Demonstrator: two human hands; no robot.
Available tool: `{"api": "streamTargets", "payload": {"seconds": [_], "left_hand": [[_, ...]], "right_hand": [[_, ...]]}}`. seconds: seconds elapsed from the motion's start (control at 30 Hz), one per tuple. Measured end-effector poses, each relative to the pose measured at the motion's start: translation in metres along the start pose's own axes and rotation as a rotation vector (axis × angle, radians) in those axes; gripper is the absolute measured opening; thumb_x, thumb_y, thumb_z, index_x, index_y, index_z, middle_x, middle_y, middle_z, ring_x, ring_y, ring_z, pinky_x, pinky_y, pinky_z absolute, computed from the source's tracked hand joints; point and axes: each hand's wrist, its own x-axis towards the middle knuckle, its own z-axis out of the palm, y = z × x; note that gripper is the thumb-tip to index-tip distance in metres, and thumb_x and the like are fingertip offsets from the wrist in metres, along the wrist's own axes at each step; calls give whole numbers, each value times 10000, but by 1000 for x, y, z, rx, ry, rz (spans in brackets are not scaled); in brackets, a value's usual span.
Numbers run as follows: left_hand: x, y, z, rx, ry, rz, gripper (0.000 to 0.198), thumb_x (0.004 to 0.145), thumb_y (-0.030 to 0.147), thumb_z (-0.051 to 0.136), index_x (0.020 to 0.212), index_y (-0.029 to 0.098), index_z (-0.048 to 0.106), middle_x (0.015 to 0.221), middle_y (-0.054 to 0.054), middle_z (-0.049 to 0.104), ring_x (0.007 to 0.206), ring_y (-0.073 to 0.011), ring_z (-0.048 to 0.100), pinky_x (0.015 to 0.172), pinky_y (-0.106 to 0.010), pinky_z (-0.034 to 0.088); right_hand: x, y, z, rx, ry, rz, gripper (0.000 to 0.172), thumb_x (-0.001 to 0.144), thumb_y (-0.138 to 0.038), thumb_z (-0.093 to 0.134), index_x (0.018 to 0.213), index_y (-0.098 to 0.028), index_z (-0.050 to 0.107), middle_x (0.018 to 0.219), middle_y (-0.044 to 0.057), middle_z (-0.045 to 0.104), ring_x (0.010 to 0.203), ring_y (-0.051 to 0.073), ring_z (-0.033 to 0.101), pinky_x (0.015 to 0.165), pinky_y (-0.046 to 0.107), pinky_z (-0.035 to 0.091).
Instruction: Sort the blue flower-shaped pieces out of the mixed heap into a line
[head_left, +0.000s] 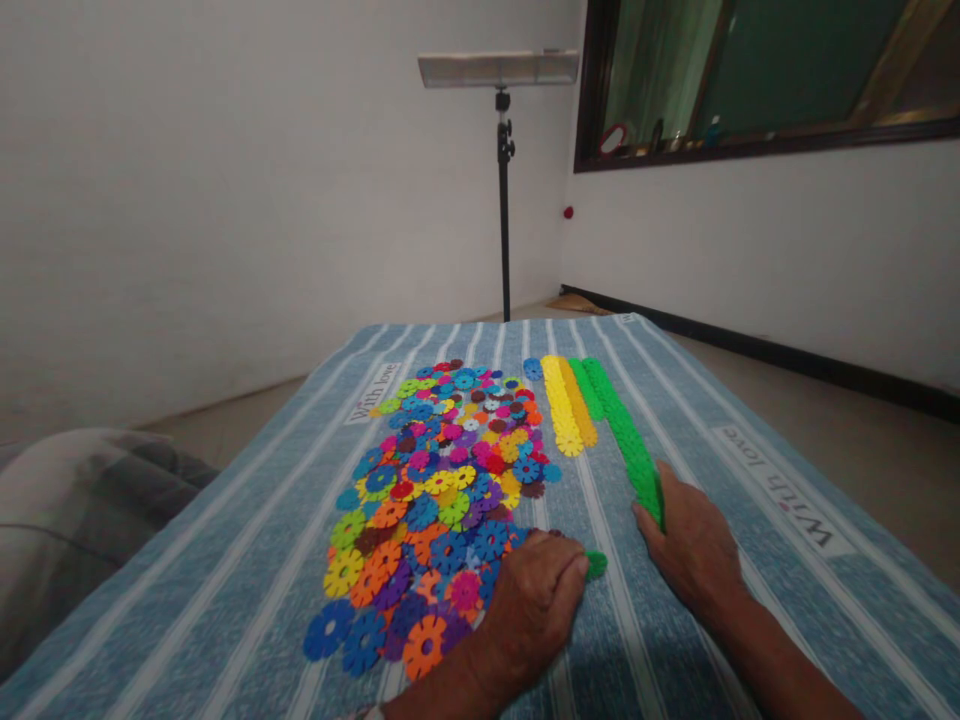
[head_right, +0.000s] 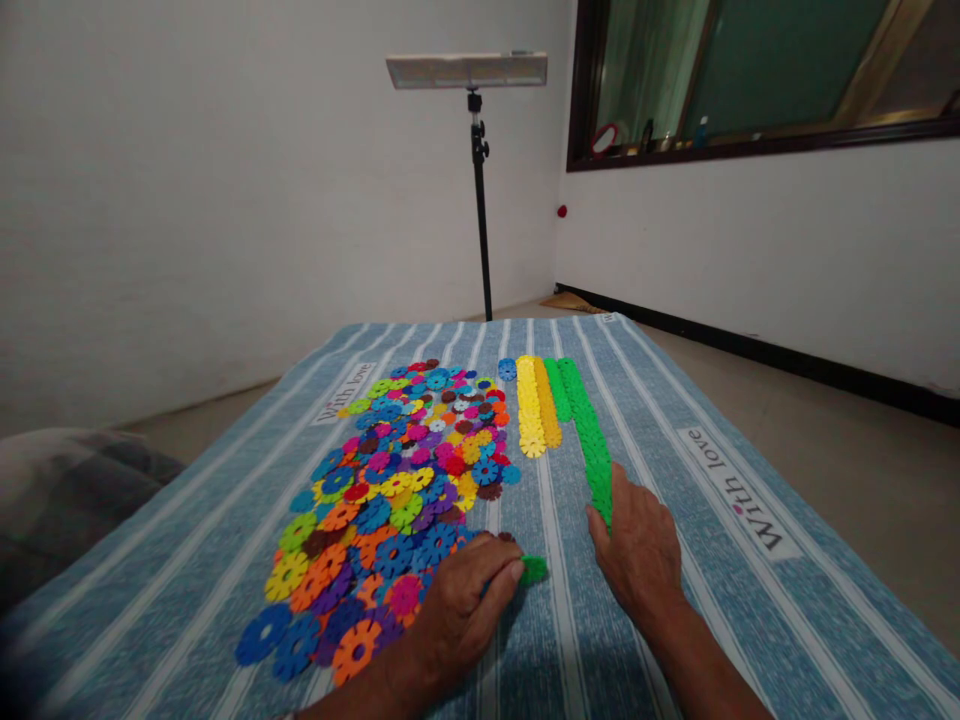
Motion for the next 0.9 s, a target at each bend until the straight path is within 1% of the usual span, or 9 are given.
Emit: {"api": "streamTargets", "payload": {"seconds": [0.13, 0.3, 0.47, 0.57, 0.77, 0.9], "left_hand": [[-2, -2, 2, 1, -9, 16, 287, 954, 180, 391, 746, 152, 587, 657, -27, 598, 650, -129, 537, 625, -247, 388], [-4, -3, 3, -5, -28, 9, 275, 949, 176, 400, 751, 150, 589, 660, -26, 594, 663, -130, 537, 634, -251, 390], [-5, -3, 4, 5, -32, 29, 273, 946, 171, 406, 737, 156, 581, 646, -24, 589, 651, -130, 533, 619, -252, 388], [-6, -2, 5, 6, -31, 41, 265, 945, 170, 405, 755, 158, 589, 663, -32, 610, 657, -136, 543, 619, -256, 393], [-8, -2, 7, 2, -14, 62, 282, 945, 173, 397, 734, 156, 583, 633, -25, 594, 634, -132, 528, 603, -250, 382], [-10, -4, 10, 23, -6, 79, 292, 944, 175, 386, 720, 157, 574, 622, -20, 584, 605, -126, 507, 588, -254, 367]], "right_hand": [[2, 1, 0, -1, -9, 2, 384, 928, -344, 491, 1254, -151, 434, 997, 115, 657, 909, 261, 609, 780, 341, 409], [8, -7, -2, -79, -33, 63, 460, 927, -407, 502, 1289, -137, 414, 980, 117, 659, 912, 280, 612, 727, 339, 402], [9, -13, -5, -132, -55, 77, 384, 945, -356, 472, 1266, -148, 443, 966, 112, 664, 904, 273, 615, 726, 339, 400], [9, -13, -6, -138, -59, 69, 384, 947, -360, 465, 1268, -150, 445, 972, 112, 665, 897, 269, 616, 722, 339, 402], [19, -19, -6, -192, -70, 100, 493, 952, -425, 446, 1327, -109, 398, 957, 125, 666, 909, 287, 616, 694, 338, 407], [25, -22, -4, -246, -77, 108, 418, 949, -380, 458, 1273, -116, 453, 945, 121, 656, 920, 285, 607, 680, 327, 402]]}}
